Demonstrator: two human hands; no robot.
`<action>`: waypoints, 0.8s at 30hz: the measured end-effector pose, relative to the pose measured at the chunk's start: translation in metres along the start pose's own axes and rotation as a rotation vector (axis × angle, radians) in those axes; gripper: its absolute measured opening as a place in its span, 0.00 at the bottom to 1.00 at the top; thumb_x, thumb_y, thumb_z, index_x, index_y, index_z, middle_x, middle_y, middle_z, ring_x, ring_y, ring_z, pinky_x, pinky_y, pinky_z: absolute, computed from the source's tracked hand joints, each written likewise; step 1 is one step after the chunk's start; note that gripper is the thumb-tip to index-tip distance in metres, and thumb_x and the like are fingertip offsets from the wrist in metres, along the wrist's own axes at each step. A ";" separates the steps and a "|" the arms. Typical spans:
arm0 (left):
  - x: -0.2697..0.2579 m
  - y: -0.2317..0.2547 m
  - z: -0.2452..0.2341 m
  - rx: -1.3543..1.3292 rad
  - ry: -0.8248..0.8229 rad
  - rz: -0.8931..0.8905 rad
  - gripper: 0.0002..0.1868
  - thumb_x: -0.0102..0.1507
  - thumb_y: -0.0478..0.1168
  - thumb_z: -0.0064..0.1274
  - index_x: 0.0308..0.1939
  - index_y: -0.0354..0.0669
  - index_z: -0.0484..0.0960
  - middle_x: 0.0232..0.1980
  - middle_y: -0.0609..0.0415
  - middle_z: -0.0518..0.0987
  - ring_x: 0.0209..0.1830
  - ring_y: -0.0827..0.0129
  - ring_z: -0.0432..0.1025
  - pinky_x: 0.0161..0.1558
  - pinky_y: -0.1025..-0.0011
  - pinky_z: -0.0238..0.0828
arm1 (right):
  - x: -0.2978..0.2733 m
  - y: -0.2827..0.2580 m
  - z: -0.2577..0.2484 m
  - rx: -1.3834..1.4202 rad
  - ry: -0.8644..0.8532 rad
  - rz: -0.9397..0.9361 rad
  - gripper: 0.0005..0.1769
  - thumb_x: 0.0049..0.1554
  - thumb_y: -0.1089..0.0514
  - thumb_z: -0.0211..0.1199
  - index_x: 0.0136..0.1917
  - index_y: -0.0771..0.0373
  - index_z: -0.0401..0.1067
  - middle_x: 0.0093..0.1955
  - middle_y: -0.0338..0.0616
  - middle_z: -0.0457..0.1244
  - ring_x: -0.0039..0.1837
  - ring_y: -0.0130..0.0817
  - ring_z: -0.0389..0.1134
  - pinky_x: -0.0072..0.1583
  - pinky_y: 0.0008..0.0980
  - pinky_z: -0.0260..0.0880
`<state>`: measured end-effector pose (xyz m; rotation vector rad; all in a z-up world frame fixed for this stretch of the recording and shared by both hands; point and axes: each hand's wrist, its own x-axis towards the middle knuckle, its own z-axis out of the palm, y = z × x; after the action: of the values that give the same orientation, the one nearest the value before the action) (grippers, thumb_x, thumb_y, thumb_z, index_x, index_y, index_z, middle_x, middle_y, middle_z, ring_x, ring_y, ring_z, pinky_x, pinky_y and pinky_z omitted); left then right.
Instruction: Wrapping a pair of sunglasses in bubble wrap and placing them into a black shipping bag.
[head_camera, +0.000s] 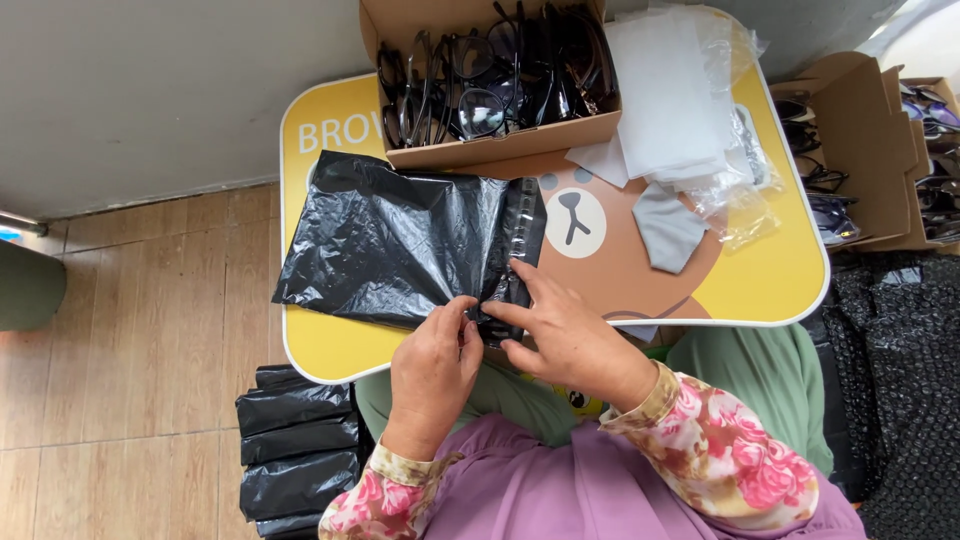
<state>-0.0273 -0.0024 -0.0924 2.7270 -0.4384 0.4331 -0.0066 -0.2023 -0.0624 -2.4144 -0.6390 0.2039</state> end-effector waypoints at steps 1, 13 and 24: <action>0.000 -0.001 0.001 0.002 -0.001 -0.003 0.15 0.63 0.42 0.50 0.54 0.58 0.75 0.32 0.65 0.74 0.28 0.68 0.75 0.31 0.70 0.75 | 0.001 0.002 0.007 0.002 -0.002 -0.002 0.26 0.54 0.49 0.65 0.65 0.53 0.75 0.75 0.68 0.53 0.72 0.67 0.60 0.61 0.59 0.67; -0.008 0.022 0.006 0.012 0.037 0.154 0.16 0.59 0.42 0.57 0.51 0.54 0.77 0.40 0.59 0.74 0.37 0.62 0.74 0.37 0.65 0.73 | -0.004 0.020 0.006 0.135 0.020 -0.036 0.28 0.56 0.61 0.59 0.70 0.63 0.69 0.69 0.72 0.59 0.73 0.68 0.58 0.64 0.57 0.66; -0.034 0.063 0.055 0.463 -0.188 0.317 0.33 0.63 0.42 0.42 0.73 0.39 0.62 0.72 0.35 0.66 0.76 0.46 0.58 0.80 0.50 0.39 | 0.003 0.049 0.000 -0.152 0.099 -0.375 0.25 0.66 0.49 0.43 0.71 0.58 0.68 0.78 0.50 0.56 0.80 0.51 0.51 0.78 0.53 0.47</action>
<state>-0.0670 -0.0708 -0.1362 3.1694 -0.9316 0.3987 0.0159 -0.2346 -0.0919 -2.3738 -1.0755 -0.1229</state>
